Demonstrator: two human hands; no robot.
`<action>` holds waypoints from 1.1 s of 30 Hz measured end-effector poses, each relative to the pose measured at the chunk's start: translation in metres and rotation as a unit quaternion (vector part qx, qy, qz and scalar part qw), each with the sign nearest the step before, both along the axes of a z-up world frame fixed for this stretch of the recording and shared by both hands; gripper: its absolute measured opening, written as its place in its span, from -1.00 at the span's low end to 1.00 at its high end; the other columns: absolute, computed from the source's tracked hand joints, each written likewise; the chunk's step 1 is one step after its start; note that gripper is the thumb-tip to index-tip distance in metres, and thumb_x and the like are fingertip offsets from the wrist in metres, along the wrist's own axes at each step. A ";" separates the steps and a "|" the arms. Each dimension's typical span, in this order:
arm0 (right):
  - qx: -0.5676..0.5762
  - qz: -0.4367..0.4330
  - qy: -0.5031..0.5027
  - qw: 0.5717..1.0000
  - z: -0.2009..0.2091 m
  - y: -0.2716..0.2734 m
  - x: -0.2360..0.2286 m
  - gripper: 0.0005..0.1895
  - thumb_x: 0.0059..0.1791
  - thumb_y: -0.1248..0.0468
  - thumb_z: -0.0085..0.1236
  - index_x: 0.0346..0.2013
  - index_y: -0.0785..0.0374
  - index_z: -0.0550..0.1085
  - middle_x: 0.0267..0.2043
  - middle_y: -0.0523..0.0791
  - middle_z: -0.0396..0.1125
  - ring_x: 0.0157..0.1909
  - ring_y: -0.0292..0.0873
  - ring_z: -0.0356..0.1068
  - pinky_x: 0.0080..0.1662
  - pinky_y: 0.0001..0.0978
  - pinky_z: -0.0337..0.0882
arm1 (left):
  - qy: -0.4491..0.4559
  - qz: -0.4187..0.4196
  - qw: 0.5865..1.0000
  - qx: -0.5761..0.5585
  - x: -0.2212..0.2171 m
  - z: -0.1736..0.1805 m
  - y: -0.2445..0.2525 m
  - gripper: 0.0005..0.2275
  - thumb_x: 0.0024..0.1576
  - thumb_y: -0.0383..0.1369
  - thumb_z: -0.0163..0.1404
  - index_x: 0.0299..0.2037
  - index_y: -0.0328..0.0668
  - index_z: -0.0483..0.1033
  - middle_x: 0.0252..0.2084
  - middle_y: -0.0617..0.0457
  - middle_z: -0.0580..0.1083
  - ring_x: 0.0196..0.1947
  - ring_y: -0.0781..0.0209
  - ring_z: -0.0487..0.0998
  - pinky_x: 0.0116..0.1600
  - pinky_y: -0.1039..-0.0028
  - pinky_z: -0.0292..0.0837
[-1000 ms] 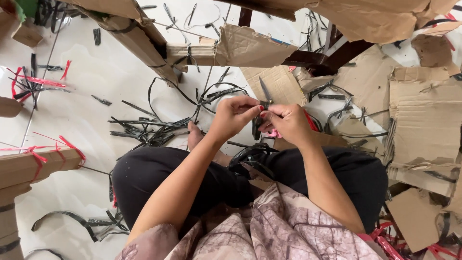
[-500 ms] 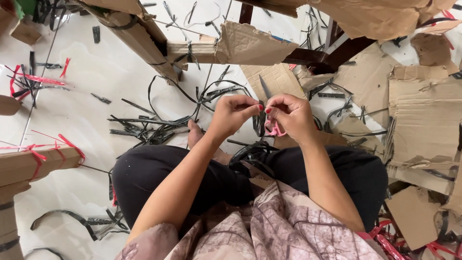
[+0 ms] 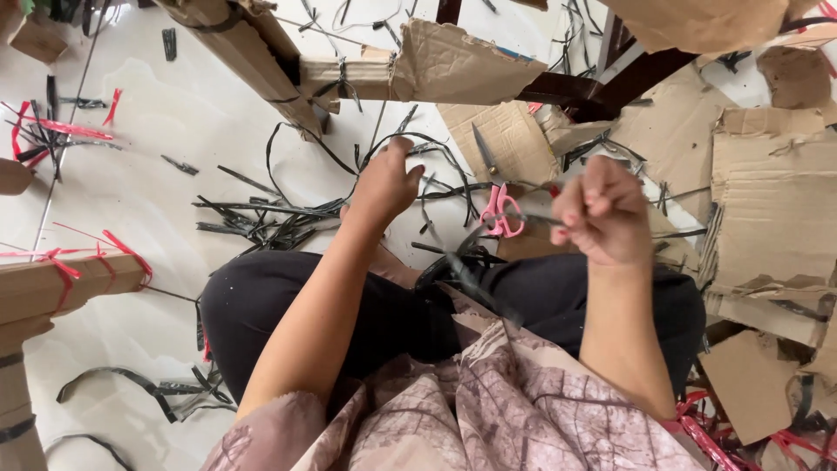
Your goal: Tying and securing plastic straps around cardboard pieces to bundle them together.
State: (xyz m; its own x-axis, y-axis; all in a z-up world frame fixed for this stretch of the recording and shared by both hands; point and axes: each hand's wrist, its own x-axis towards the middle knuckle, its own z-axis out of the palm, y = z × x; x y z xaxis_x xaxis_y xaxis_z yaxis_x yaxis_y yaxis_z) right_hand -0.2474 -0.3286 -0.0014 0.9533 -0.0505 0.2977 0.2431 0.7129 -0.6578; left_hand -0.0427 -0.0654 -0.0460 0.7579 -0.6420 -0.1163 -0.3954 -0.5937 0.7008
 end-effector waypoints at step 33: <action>-0.156 -0.147 0.339 0.916 0.020 0.091 0.053 -0.66 0.11 0.02 0.07 -0.19 0.27 0.50 -0.60 0.02 0.30 -0.65 -0.07 0.41 -0.62 -0.44 0.41 | 0.302 -0.198 0.885 -0.293 -0.065 0.073 -0.018 -0.81 0.29 -0.57 -0.18 -0.31 -0.19 0.48 -0.49 0.01 0.55 -0.40 0.21 0.55 -0.12 0.40 0.48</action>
State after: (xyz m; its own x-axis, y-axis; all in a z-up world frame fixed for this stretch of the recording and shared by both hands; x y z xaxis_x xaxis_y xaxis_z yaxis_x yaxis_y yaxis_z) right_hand -0.1942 -0.2372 0.0181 0.8831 -0.3477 -0.3151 -0.1460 0.4346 -0.8887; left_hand -0.1074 -0.0834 0.0268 0.3729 -0.9277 0.0180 0.0613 0.0439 0.9972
